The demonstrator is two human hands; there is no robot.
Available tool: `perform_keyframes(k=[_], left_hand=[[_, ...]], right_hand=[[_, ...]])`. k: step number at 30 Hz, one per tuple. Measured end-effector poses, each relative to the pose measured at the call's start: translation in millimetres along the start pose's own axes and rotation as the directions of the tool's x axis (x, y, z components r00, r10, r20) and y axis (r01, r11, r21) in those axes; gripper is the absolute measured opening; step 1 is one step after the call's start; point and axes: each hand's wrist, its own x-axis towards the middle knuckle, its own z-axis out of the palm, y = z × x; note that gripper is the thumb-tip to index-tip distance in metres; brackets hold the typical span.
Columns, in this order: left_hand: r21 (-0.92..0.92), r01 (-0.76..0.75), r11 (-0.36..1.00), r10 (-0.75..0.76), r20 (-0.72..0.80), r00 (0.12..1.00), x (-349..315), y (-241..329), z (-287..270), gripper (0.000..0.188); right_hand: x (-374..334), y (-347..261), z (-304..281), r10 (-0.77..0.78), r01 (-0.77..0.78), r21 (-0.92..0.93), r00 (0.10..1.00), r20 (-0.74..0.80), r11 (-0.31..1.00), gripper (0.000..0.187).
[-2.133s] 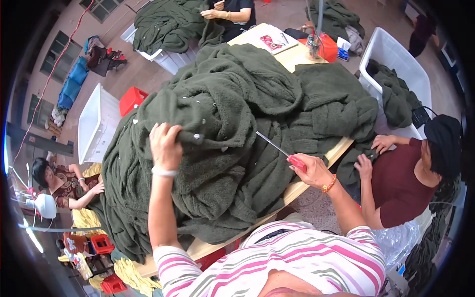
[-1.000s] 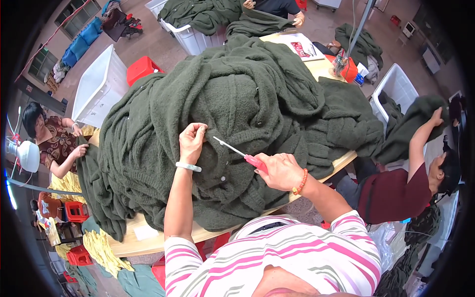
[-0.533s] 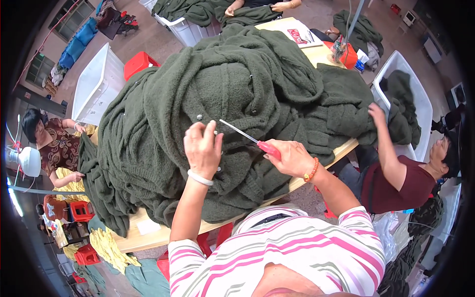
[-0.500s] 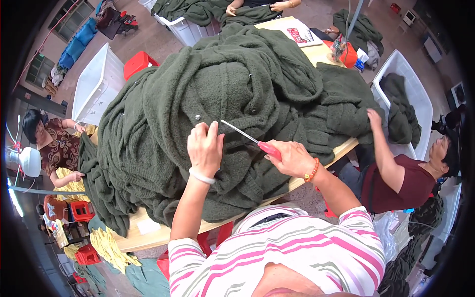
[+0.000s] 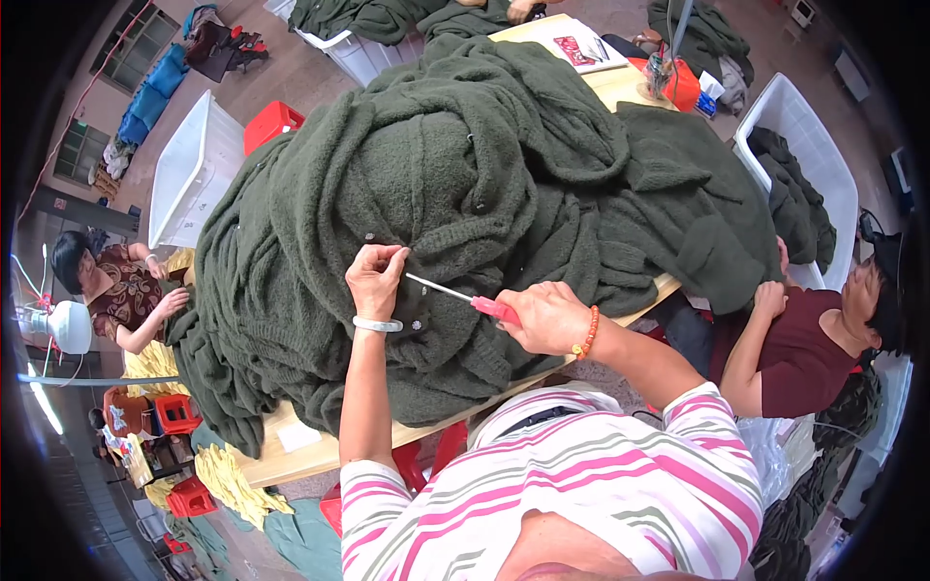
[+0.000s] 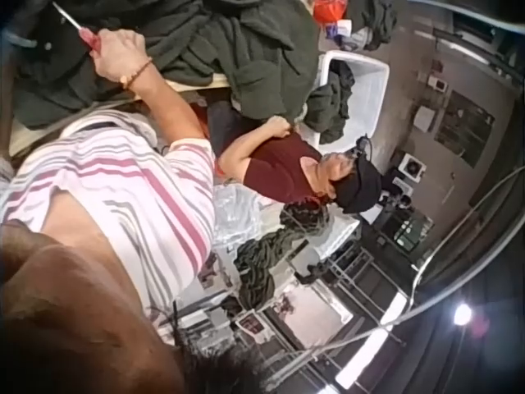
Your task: Trimming loose threads from green fabric garments using scissors at a workbench in a factory setting.
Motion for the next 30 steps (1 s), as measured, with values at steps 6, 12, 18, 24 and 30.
perform_keyframes(k=[6, 12, 18, 24, 30], left_hand=[[0.192, -0.228, 0.955, 0.248, -0.090, 0.965, -32.9, 38.9, 9.9, 0.020], [0.649, -0.337, 0.682, 0.366, 0.095, 0.926, -72.6, 22.1, 21.4, 0.026], [0.262, -0.192, 0.946, 0.203, -0.016, 0.979, -61.2, -13.5, 18.6, 0.012], [-0.393, 0.242, 0.887, -0.232, 0.072, 0.970, -68.7, -31.4, 4.1, 0.007], [-0.252, 0.168, 0.953, -0.193, -0.078, 0.978, -86.4, -28.7, 7.4, 0.014]], right_hand=[[-3.8, 18.4, 8.9, 0.019, -0.010, 0.106, 0.996, -0.085, 0.994, 0.021], [-21.2, 31.9, 19.6, 0.001, 0.000, 0.065, 1.000, -0.019, 0.998, 0.018], [-23.1, 18.2, 22.8, -0.023, 0.023, 0.020, 1.000, 0.018, 1.000, 0.017], [-23.6, 17.9, 17.2, -0.007, 0.005, 0.025, 0.994, 0.105, 1.000, 0.019], [-27.0, 19.3, 23.6, -0.062, 0.057, 0.034, 0.984, 0.166, 0.998, 0.020]])
